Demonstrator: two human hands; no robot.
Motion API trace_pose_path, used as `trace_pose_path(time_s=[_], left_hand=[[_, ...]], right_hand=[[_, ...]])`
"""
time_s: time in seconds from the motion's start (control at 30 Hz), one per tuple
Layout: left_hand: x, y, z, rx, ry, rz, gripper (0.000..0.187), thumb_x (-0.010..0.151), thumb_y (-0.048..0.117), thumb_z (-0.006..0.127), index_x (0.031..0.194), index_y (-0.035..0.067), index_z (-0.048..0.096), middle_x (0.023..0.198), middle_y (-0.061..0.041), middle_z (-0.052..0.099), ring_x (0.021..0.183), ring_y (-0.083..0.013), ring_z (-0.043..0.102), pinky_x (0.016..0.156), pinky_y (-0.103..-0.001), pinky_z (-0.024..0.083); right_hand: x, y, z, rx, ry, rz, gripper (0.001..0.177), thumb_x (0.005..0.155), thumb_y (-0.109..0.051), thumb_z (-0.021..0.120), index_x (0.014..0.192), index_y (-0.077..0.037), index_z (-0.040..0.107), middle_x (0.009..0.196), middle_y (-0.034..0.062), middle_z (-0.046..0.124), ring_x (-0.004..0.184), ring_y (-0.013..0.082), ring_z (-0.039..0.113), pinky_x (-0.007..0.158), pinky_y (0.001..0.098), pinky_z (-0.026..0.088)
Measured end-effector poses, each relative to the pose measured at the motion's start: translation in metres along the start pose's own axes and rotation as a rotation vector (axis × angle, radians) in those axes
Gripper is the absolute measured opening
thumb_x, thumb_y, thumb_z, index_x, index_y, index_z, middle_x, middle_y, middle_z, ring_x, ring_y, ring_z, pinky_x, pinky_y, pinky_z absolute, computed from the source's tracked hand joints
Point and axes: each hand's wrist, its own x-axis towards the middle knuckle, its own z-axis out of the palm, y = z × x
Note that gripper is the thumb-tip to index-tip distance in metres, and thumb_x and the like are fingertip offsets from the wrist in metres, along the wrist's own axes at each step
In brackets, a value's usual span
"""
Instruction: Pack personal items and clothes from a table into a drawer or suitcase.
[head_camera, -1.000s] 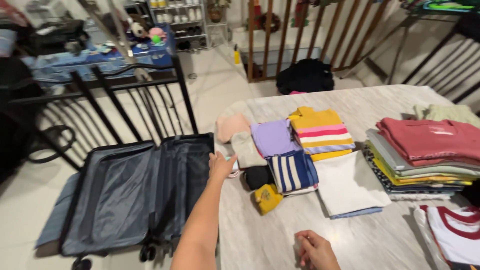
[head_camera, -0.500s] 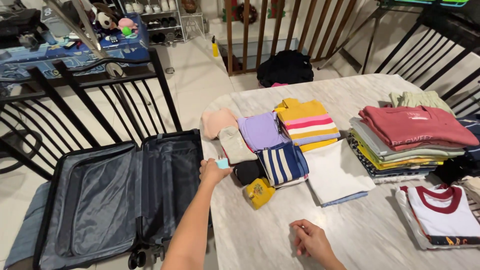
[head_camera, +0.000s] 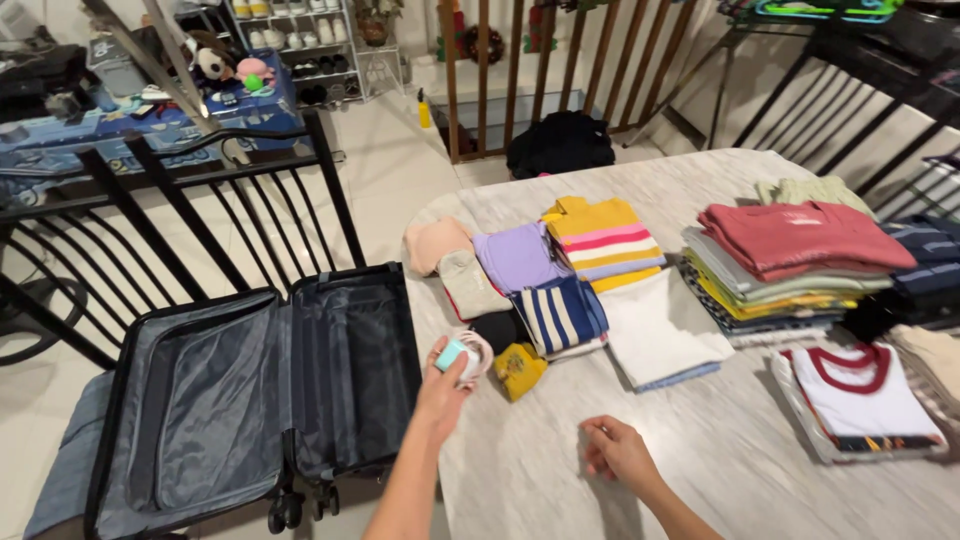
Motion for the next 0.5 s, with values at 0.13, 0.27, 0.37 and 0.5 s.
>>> trace_pose_path(time_s=[0.13,0.27,0.37,0.5], left_hand=[[-0.033,-0.030,0.033,-0.169,-0.127,-0.111,0.047,0.091,0.020,0.066,0.135,0.020,0.050,0.120,-0.005,0.064,0.098,-0.0190,0.063,0.077,-0.040,0.050],[-0.079,-0.049,0.100,-0.148,-0.350,-0.255,0.044,0.094,0.023,0.064,0.135,0.010,0.052,0.120,-0.007,0.064,0.100,-0.0189,0.064,0.083,-0.040,0.053],[-0.102,-0.065,0.146,0.054,-0.492,-0.260,0.047,0.094,0.019,0.066,0.137,0.010,0.053,0.118,-0.004,0.065,0.097,-0.0137,0.064,0.083,-0.034,0.053],[-0.136,-0.105,0.212,0.371,-0.664,-0.190,0.054,0.091,0.013,0.074,0.140,0.007,0.052,0.107,-0.002,0.067,0.083,-0.0090,0.059,0.073,-0.026,0.051]], right_hand=[[-0.020,-0.026,0.008,0.129,-0.044,0.067,0.041,0.098,-0.037,0.060,0.131,-0.014,0.066,0.107,0.0049,0.076,0.080,0.0146,0.074,0.055,0.0311,0.049],[-0.065,-0.056,-0.019,0.375,-0.117,-0.115,0.060,0.094,-0.049,0.053,0.147,-0.021,0.048,0.128,0.0004,0.068,0.101,0.0167,0.071,0.076,0.0356,0.059],[-0.104,-0.066,-0.052,0.519,-0.055,-0.180,0.062,0.094,-0.049,0.054,0.148,-0.020,0.048,0.124,0.0025,0.068,0.100,0.0178,0.071,0.076,0.0359,0.058],[-0.156,-0.038,-0.111,0.521,0.176,-0.248,0.060,0.092,-0.042,0.065,0.144,-0.016,0.054,0.115,0.0038,0.069,0.100,0.0158,0.070,0.077,0.0349,0.058]])
